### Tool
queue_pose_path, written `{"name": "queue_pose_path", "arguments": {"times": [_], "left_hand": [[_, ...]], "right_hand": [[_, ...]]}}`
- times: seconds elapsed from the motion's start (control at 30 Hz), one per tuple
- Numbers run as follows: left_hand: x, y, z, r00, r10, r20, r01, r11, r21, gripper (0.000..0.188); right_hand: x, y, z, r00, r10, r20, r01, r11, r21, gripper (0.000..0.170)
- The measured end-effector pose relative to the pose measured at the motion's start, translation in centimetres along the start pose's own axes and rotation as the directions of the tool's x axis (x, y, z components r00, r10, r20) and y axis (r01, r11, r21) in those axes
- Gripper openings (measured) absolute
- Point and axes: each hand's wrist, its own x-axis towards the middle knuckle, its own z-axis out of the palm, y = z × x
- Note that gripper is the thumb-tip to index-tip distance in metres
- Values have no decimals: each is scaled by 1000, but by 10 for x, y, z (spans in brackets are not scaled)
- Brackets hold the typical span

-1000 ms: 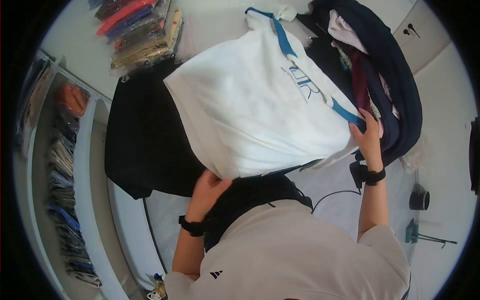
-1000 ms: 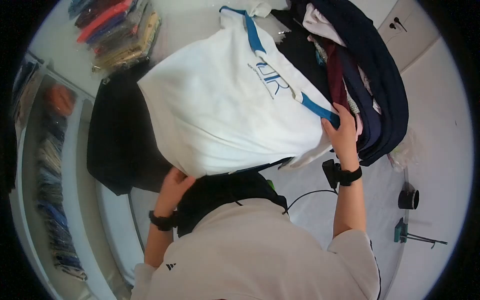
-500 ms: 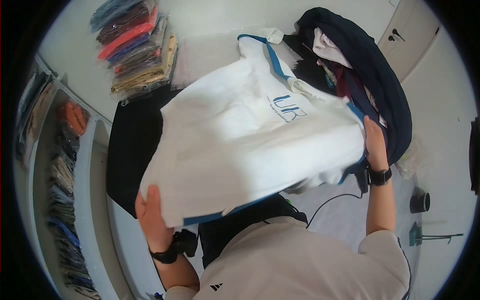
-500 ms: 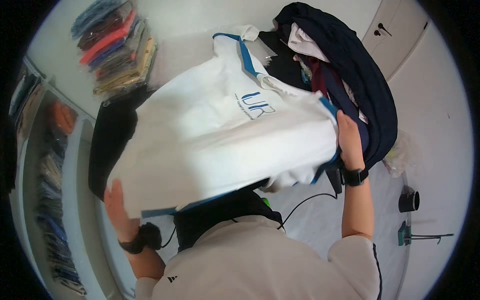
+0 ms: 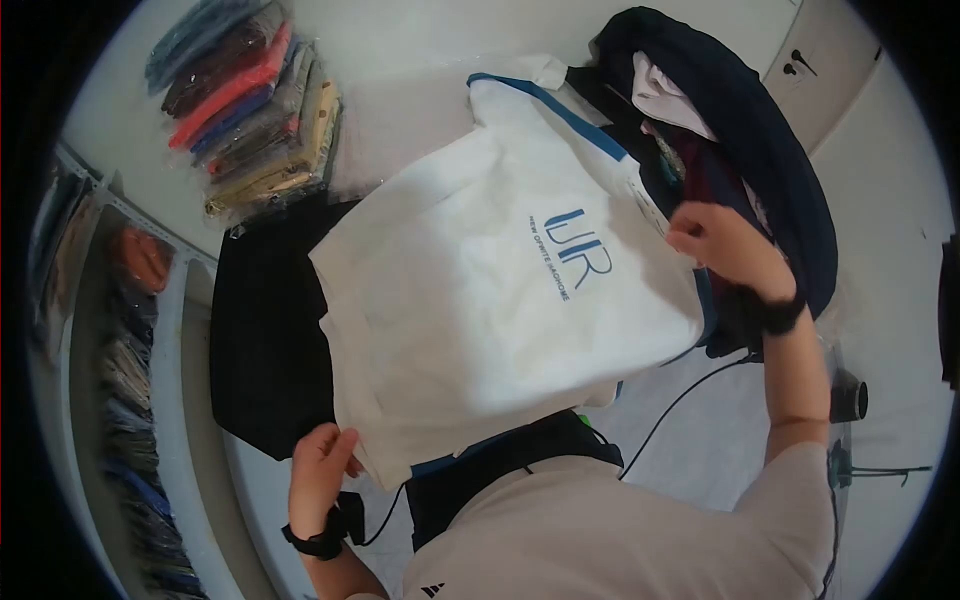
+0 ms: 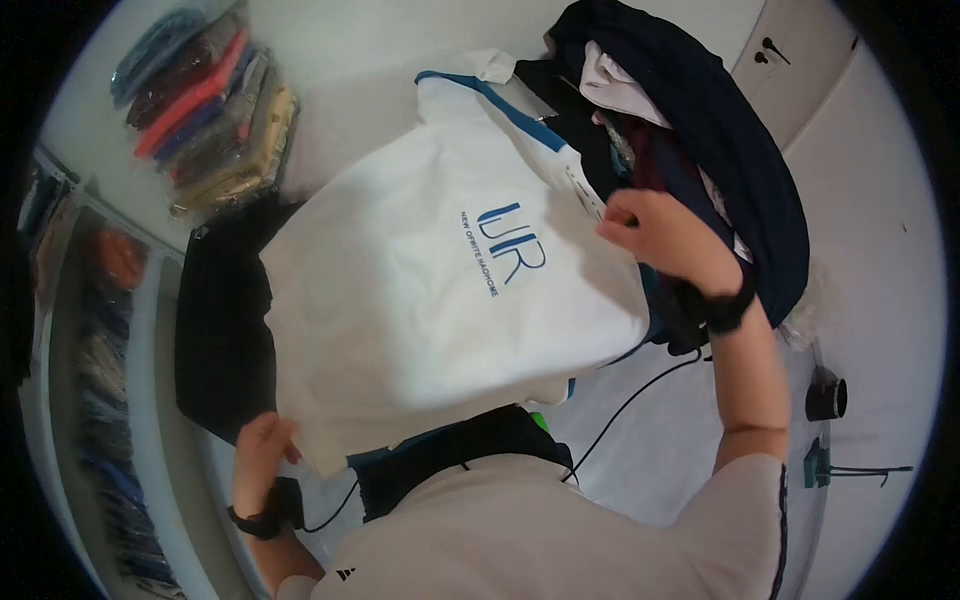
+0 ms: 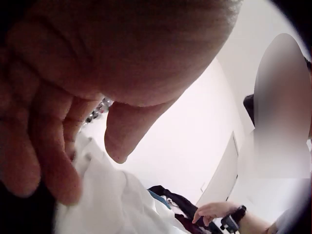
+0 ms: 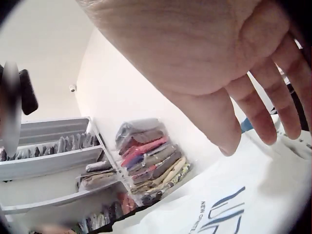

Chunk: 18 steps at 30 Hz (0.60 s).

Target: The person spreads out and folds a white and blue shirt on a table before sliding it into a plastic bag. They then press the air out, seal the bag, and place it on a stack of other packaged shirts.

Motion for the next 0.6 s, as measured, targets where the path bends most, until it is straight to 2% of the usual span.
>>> {"name": "queue_pose_path", "arguments": {"times": [0.03,0.07,0.1,0.17,0.27,0.3,0.37,0.43,0.47,0.5,0.57,0.6], "left_hand": [[2,9,-5,993,44,-110,-35,996,81,17],[4,21,-10,972,96,-215,-61,985,163,15],[8,40,-17,959,125,-255,-80,980,181,12],[28,63,-36,930,286,-232,-228,941,248,10],[74,105,-58,926,342,-159,-264,889,374,14],[96,105,-68,917,364,-162,-266,862,432,18],[143,93,-82,911,372,-178,-242,831,501,29],[171,93,-79,956,261,-133,-166,857,489,41],[191,84,-81,967,248,-52,-204,884,421,42],[195,90,-72,986,158,-57,-125,917,378,33],[219,78,-72,975,223,1,-207,904,375,26],[223,79,-74,975,221,-2,-204,906,372,26]], "right_hand": [[21,-6,-4,991,94,96,-97,995,20,16],[38,-14,-9,984,116,134,-125,990,60,18],[65,4,-5,990,29,135,-36,998,54,24],[100,-9,-8,974,163,155,-168,986,21,31],[152,1,-2,957,187,223,-217,970,114,38],[159,-2,4,972,168,165,-198,962,189,40],[188,5,16,996,92,21,-93,990,103,41],[196,4,22,999,45,-20,-42,989,139,43],[202,7,28,997,44,-63,-30,976,215,45],[210,11,32,993,49,-108,-16,957,289,47],[225,22,38,988,66,-139,-18,948,317,49],[231,25,39,981,89,-171,-29,945,326,50]]}}
